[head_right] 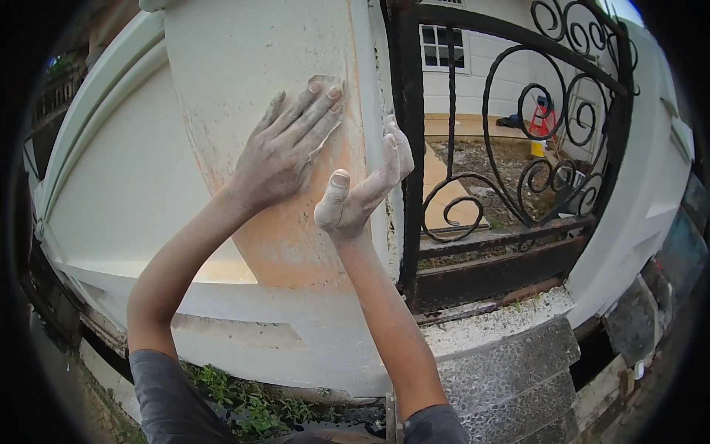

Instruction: The person sands a white wall with sandpaper.

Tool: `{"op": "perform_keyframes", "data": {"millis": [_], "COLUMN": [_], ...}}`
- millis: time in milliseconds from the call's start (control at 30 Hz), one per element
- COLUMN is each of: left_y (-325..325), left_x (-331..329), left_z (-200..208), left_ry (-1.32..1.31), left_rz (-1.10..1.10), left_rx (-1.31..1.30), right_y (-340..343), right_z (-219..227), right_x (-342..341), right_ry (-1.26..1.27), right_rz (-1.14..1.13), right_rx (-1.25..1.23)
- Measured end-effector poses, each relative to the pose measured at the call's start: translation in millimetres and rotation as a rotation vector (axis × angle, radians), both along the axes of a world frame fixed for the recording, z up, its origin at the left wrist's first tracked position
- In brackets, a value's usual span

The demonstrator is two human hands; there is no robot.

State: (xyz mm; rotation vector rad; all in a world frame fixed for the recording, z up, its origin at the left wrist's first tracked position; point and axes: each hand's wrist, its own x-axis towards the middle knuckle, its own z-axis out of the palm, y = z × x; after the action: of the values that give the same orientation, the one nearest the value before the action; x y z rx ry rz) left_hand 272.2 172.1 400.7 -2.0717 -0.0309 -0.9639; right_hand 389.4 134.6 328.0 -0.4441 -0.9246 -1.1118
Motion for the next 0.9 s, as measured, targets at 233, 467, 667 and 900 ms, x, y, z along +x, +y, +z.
{"op": "perform_keyframes", "data": {"millis": [233,467,667,900], "left_y": [14,12,32,30], "left_x": [-33,-30,-70,-54], "left_z": [61,-60,5,-65], "left_ry": [-0.187,0.113,-0.175,0.086], "left_rz": [0.068,0.026,0.113,0.023], "left_rx": [0.125,-0.087,-0.031,-0.133], "right_y": [1,-4,1,-2], "right_z": [0,-2,-1,0], "right_x": [-14,-6,-13,-4], "right_ry": [0.021,0.052,0.027,0.035], "right_rz": [-0.008,-0.077,-0.058,-0.078], "right_rx": [-0.033,-0.069,-0.074,-0.075]}}
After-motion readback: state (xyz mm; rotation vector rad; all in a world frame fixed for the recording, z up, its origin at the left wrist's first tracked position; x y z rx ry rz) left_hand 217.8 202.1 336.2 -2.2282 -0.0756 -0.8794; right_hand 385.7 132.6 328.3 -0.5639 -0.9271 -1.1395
